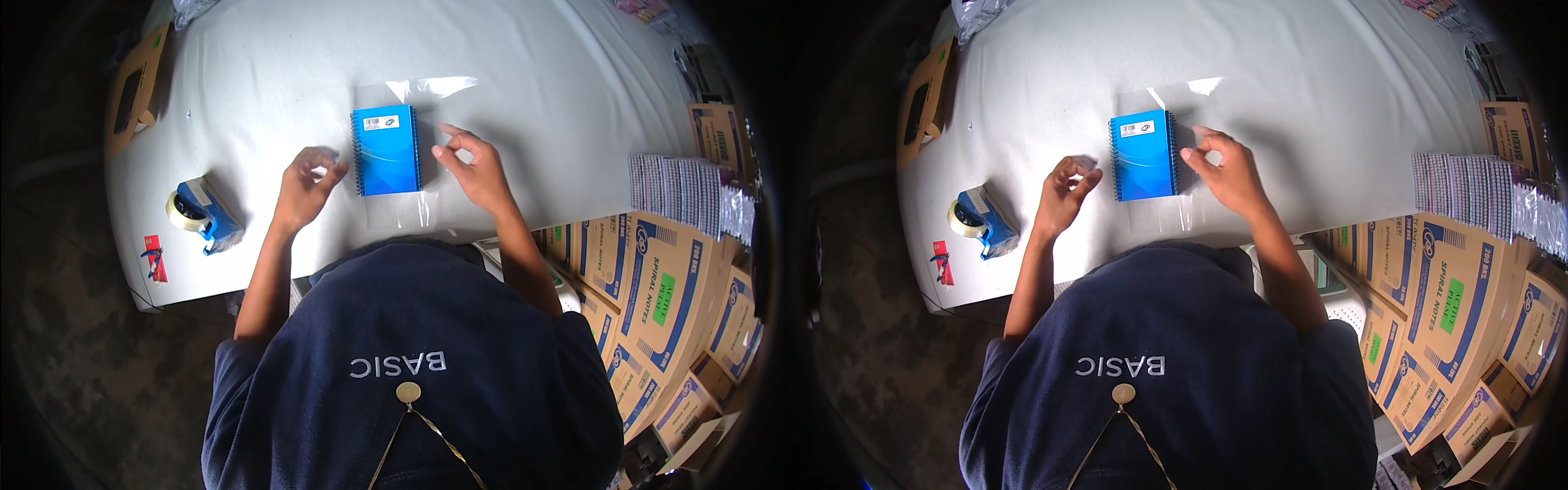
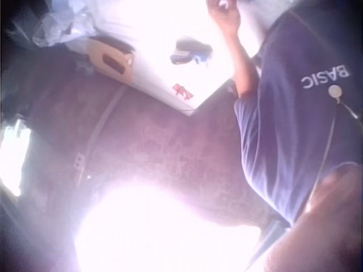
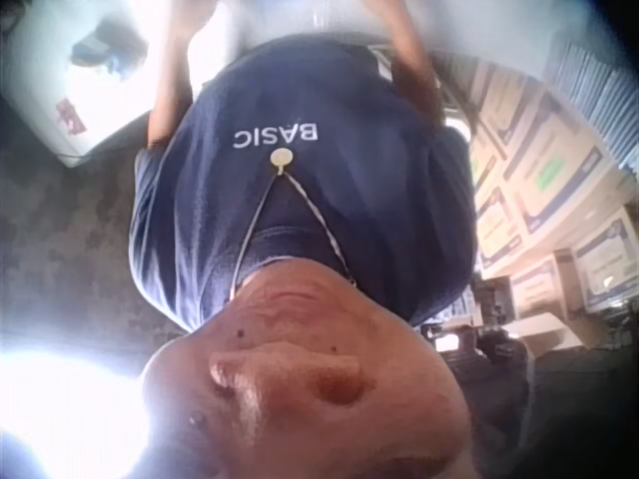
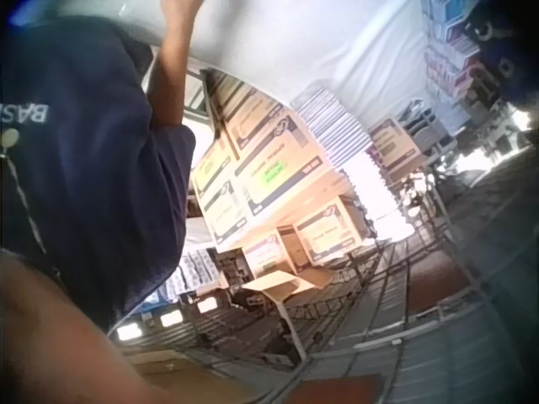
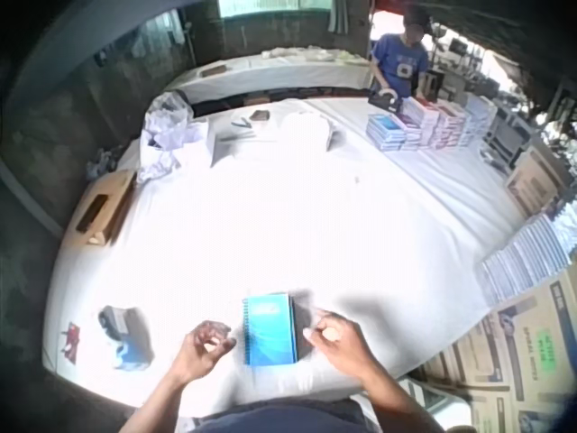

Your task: The person places a stack of notebooks into a plastic bag, seals it with tape, and moves the package to a larger stack.

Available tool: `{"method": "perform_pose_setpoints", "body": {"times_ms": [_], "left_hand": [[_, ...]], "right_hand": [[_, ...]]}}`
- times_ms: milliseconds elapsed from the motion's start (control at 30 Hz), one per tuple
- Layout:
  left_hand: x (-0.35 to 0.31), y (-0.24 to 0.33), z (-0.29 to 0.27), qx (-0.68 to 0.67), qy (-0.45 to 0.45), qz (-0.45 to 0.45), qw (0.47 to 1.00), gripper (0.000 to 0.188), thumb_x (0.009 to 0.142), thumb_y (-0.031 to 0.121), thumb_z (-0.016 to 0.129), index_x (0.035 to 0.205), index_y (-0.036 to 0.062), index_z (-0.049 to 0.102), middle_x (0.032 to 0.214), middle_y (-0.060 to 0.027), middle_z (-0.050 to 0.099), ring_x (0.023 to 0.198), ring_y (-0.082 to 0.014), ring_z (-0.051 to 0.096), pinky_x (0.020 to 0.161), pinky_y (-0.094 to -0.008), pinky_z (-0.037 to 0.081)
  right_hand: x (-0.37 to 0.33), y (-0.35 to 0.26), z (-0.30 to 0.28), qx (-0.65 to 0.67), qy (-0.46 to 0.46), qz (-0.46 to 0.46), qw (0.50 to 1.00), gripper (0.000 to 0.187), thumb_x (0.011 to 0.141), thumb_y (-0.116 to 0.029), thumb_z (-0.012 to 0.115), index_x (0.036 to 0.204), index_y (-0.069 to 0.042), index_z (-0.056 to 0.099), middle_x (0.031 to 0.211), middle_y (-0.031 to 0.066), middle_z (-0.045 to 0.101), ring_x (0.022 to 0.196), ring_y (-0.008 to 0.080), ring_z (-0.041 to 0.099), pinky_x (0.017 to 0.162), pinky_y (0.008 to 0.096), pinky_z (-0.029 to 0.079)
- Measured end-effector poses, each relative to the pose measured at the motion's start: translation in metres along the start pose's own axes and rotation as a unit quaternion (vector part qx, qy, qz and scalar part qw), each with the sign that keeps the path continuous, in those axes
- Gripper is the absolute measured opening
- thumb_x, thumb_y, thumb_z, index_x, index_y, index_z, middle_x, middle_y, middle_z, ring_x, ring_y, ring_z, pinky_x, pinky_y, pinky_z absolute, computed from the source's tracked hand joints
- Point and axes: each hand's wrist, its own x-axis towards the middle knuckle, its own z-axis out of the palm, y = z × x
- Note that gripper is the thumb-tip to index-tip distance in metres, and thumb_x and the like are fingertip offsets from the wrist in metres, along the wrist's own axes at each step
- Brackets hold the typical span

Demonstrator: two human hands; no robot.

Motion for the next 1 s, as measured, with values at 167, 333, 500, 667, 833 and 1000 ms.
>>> {"method": "perform_pose_setpoints", "body": {"times_ms": [167,333,500,667,833,1000], "left_hand": [[0.008,0.011,0.031,-0.063,0.024,0.082,0.994,0.016,0.081,0.015,0.069,0.072,0.0070,0.058,0.142,-0.0210,0.035,0.132,-0.0343,0.035,0.102,-0.0469,0.033],[0.004,0.031,0.051,-0.171,0.008,0.031,0.985,0.019,0.083,0.014,0.065,0.072,0.0040,0.054,0.146,-0.0254,0.027,0.135,-0.0391,0.030,0.104,-0.0474,0.030],[0.003,0.019,0.073,0.122,0.049,0.154,0.979,0.019,0.087,0.018,0.061,0.083,0.0014,0.053,0.145,-0.0277,0.026,0.137,-0.0454,0.019,0.109,-0.0543,0.016],[0.000,0.027,0.076,0.228,-0.053,0.176,0.956,0.053,0.088,0.018,0.050,0.134,-0.0029,0.034,0.150,-0.0260,0.012,0.140,-0.0414,0.007,0.110,-0.0586,0.008],[0.012,0.035,0.050,-0.157,-0.178,0.058,0.970,0.083,0.078,0.017,0.040,0.148,0.0083,-0.003,0.154,-0.0194,0.006,0.144,-0.0249,0.003,0.111,-0.0447,-0.015],[0.077,0.017,0.018,0.038,0.004,0.073,0.997,0.056,0.082,0.025,0.052,0.134,0.0078,0.043,0.134,-0.0179,0.048,0.125,-0.0288,0.042,0.109,-0.0403,0.013]], "right_hand": [[0.005,0.021,0.053,0.178,0.027,-0.021,0.983,0.016,0.091,-0.014,0.058,0.083,-0.001,0.053,0.133,0.0223,0.048,0.121,0.0220,0.045,0.097,0.0319,0.037],[-0.002,0.019,0.073,0.249,0.063,-0.032,0.966,0.013,0.094,-0.013,0.050,0.090,0.000,0.050,0.145,0.0253,0.030,0.134,0.0266,0.034,0.102,0.0343,0.033],[-0.004,0.022,0.084,0.156,0.062,-0.104,0.980,0.015,0.097,-0.015,0.046,0.093,0.000,0.046,0.146,0.0291,0.024,0.138,0.0431,0.018,0.109,0.0460,0.022],[-0.003,0.019,0.083,0.065,0.034,-0.128,0.989,0.017,0.097,-0.017,0.044,0.091,0.000,0.045,0.146,0.0311,0.020,0.137,0.0475,0.013,0.109,0.0508,0.020],[-0.002,0.018,0.084,-0.157,0.040,-0.175,0.971,0.013,0.091,-0.013,0.050,0.091,-0.001,0.046,0.142,0.0328,0.027,0.136,0.0466,0.017,0.109,0.0541,0.018],[0.004,0.013,0.086,-0.322,0.045,-0.205,0.923,0.012,0.088,-0.012,0.053,0.088,-0.001,0.047,0.140,0.0267,0.037,0.137,0.0374,0.025,0.108,0.0548,0.022]]}}
